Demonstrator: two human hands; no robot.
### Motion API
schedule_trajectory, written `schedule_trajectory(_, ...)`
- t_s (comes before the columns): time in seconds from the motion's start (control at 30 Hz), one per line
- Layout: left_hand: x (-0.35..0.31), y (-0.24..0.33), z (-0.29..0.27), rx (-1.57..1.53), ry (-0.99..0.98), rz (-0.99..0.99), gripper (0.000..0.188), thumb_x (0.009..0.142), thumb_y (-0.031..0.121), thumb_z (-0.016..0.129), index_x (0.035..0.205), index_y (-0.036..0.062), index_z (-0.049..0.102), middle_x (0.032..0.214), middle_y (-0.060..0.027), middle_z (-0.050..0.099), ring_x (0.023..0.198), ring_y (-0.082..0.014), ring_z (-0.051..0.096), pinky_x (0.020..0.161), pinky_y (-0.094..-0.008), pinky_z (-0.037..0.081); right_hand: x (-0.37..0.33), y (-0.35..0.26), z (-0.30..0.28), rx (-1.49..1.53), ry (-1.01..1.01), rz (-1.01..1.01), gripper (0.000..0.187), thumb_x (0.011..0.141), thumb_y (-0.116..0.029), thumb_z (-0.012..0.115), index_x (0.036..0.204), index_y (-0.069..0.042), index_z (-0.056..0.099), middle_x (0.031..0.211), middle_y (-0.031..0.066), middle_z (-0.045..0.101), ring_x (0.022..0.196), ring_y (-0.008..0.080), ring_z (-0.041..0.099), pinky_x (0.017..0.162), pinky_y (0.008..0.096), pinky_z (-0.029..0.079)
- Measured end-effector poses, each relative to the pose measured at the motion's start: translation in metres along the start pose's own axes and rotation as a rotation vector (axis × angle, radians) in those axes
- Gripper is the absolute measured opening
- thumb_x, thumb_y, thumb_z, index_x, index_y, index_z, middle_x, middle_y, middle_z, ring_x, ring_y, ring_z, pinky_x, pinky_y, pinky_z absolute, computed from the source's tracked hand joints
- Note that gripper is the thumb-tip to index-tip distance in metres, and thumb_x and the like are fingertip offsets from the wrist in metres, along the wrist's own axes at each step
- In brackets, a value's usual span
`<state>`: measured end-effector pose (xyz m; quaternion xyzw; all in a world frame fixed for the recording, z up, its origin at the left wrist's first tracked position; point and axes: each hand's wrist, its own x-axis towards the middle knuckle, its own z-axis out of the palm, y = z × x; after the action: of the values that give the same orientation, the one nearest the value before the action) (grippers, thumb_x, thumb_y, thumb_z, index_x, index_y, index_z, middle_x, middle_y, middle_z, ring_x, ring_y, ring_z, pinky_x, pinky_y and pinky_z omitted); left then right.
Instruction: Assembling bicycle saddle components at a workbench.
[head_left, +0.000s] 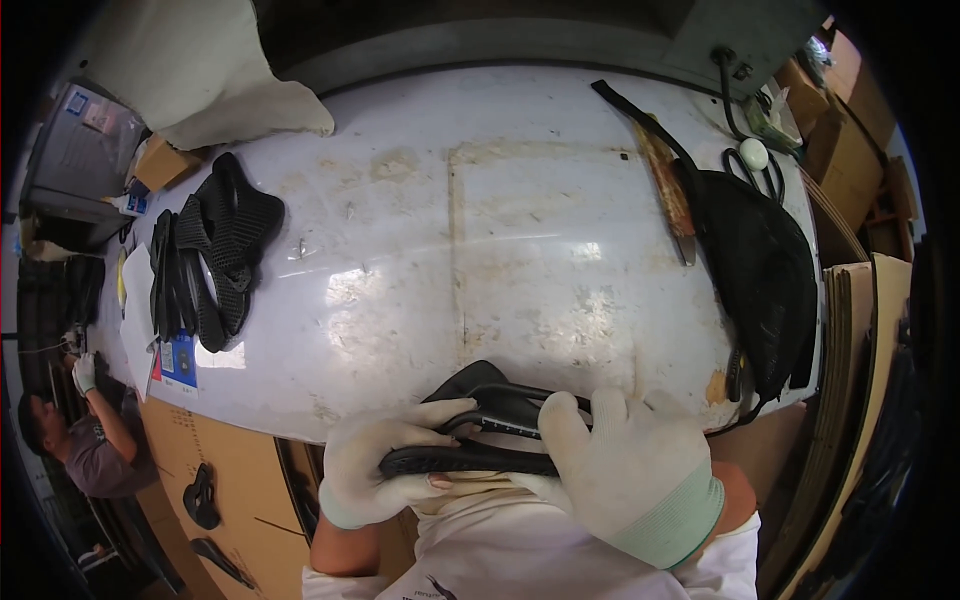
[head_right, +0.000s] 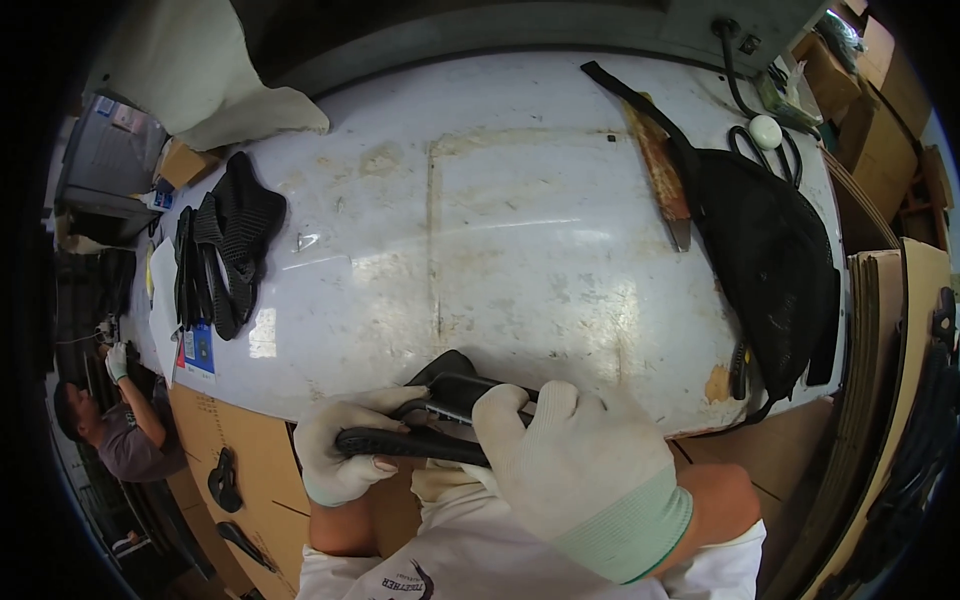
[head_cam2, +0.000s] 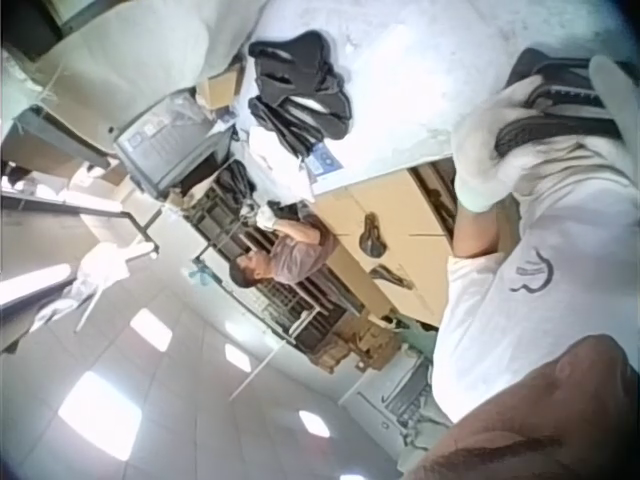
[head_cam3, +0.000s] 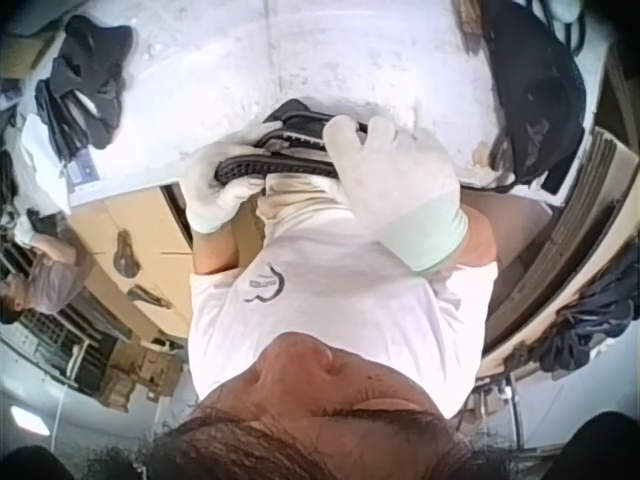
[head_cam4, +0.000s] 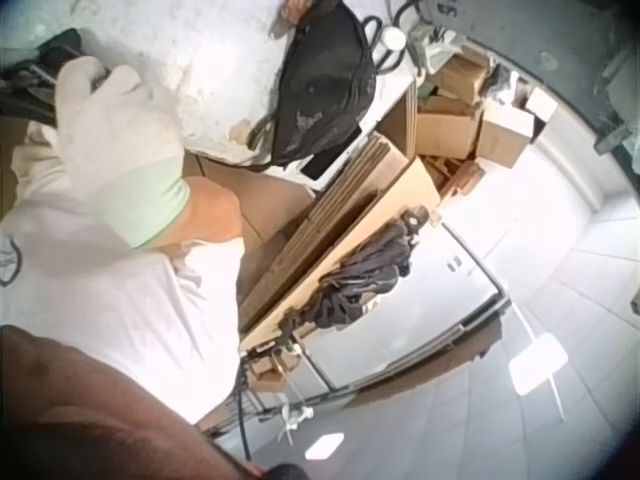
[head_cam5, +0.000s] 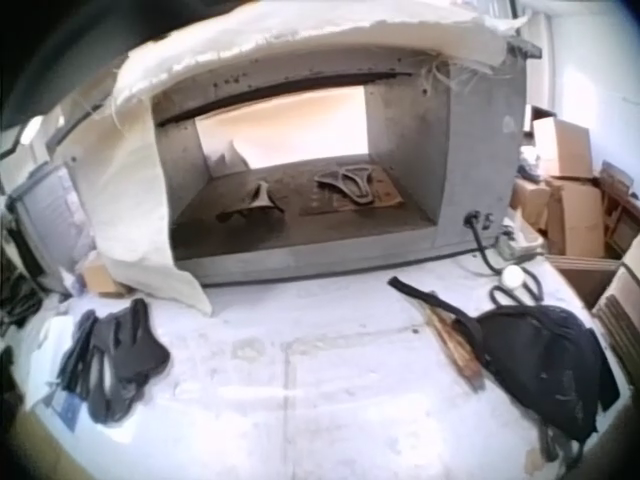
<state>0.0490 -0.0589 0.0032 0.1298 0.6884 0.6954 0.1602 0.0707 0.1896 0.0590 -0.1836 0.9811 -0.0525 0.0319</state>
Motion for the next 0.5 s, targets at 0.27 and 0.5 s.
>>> schedule_trajectory(0.27,-0.013,-0.001,0.020,0.243,0.247,0.002,0.041,0.079,0.031,0.090,0.090,-0.0039,0.072,0.107,-0.0277,0.077,0.087,-0.0310,0.080,0.076,-0.0347,0.063,0.000,-0.004,0.007,0.003,0.093,0.046,0.024,0.087,-0.031,0.069,0.087,-0.010,0.057,0.070,0.0049,0.044,0.052,0.0189,0.051,0.043,0.0342,0.039)
schedule_trajectory(0.5,-0.005,0.003,0.015,0.371,0.134,0.073,0.042,0.064,0.024,0.099,0.083,-0.0008,0.072,0.106,-0.0233,0.078,0.081,-0.0295,0.079,0.073,-0.0318,0.061,-0.001,-0.007,0.005,0.011,0.035,0.035,0.044,0.091,-0.053,0.066,0.087,-0.011,0.056,0.072,0.0060,0.045,0.053,0.0191,0.050,0.044,0.0331,0.037)
